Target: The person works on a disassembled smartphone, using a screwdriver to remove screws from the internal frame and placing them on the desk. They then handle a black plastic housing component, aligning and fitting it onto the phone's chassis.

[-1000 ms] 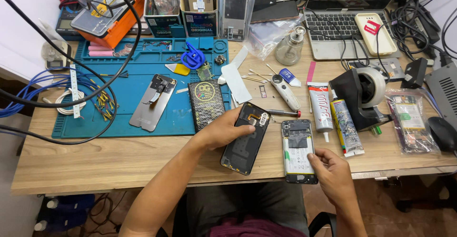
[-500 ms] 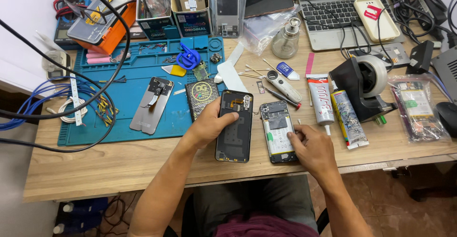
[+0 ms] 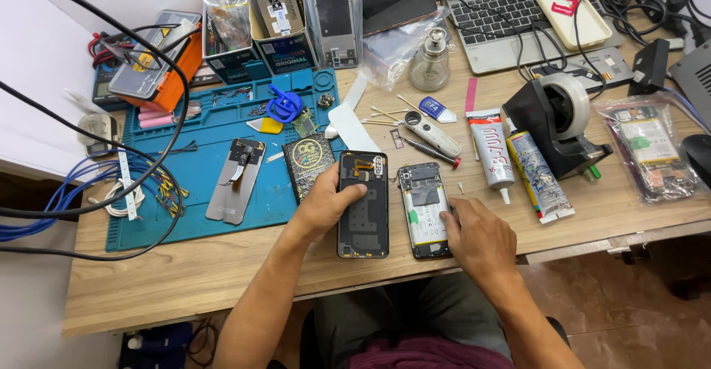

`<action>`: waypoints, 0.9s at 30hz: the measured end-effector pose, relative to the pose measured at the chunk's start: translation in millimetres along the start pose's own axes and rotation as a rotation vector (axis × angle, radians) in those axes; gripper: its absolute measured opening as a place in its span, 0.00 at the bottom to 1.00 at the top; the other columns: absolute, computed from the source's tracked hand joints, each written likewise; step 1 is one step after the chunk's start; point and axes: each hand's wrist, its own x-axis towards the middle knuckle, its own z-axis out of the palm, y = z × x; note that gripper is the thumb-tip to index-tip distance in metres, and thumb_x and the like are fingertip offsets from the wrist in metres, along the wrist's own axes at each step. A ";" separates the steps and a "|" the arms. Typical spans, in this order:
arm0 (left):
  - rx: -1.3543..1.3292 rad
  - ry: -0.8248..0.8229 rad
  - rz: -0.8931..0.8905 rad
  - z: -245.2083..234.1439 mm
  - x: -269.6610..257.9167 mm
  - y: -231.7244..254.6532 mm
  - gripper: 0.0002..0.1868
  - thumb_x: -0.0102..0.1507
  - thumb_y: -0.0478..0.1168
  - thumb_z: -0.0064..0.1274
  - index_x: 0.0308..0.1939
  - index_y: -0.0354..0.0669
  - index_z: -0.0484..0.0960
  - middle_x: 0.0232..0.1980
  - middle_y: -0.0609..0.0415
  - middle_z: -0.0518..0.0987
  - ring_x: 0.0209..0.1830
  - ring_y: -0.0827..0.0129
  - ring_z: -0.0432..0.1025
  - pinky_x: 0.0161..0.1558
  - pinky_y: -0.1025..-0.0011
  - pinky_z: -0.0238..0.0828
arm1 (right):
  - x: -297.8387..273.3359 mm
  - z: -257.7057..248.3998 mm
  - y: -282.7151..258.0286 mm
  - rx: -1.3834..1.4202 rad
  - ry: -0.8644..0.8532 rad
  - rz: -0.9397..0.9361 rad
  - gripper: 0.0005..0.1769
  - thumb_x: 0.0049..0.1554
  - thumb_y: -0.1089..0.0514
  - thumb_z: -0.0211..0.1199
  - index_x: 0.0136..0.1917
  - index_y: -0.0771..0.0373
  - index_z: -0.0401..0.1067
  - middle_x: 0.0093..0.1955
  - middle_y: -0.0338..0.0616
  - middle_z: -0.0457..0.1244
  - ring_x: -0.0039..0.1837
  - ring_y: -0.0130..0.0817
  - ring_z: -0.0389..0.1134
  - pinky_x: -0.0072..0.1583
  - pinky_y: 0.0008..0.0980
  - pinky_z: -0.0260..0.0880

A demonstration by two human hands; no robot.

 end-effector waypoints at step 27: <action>0.887 -0.053 -0.018 82.7 -13.2 38.3 0.27 0.55 0.36 0.38 0.59 0.36 0.57 0.46 0.29 0.71 0.41 0.37 0.71 0.34 0.50 0.69 | 38.6 -10.6 -6.9 0.733 0.239 -0.596 0.19 0.47 0.58 0.64 0.54 0.58 0.70 0.37 0.43 0.64 0.37 0.37 0.67 0.38 0.32 0.68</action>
